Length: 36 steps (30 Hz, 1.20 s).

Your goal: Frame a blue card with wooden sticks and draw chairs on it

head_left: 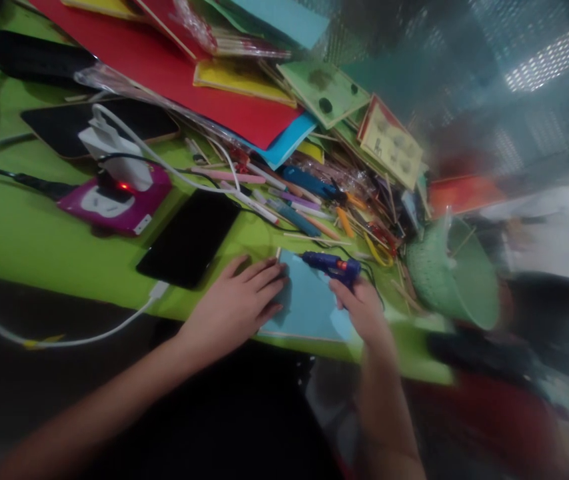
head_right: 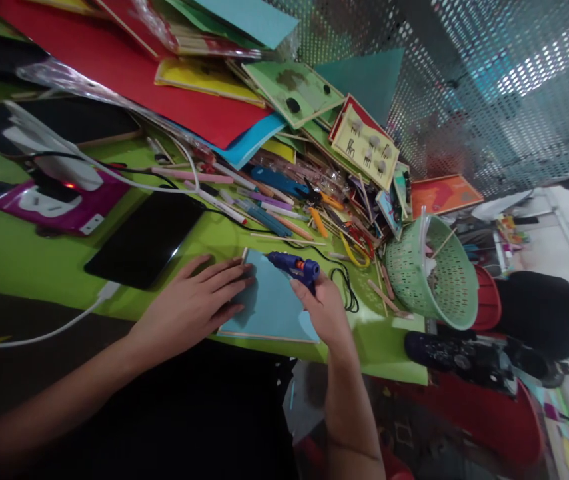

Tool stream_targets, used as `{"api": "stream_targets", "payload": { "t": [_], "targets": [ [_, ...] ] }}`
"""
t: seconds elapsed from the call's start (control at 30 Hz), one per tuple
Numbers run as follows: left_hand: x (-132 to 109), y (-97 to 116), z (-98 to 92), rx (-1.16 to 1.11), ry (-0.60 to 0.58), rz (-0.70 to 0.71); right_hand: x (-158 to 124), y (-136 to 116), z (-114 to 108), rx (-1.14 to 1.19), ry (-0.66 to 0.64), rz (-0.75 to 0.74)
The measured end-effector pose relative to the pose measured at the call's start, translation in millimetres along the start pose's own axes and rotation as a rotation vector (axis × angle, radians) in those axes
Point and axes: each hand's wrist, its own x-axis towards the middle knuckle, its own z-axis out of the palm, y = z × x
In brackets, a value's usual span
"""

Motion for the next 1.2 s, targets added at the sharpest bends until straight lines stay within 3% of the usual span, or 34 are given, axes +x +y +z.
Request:
{"api": "stream_targets", "payload": {
  "t": [0.53,0.8,1.2],
  "targets": [
    [-0.1,0.6,-0.2,-0.035,-0.012,-0.02,-2.2,4.2,-1.5,-0.01,0.006,0.012],
    [0.1,0.0,-0.5,-0.028,-0.006,-0.009,3.9,1.0,6.4,0.018,0.017,-0.064],
    [0.1,-0.5,-0.7,-0.001,-0.026,0.004,-3.7,11.9,-1.4,0.173,-0.002,0.101]
  ]
}}
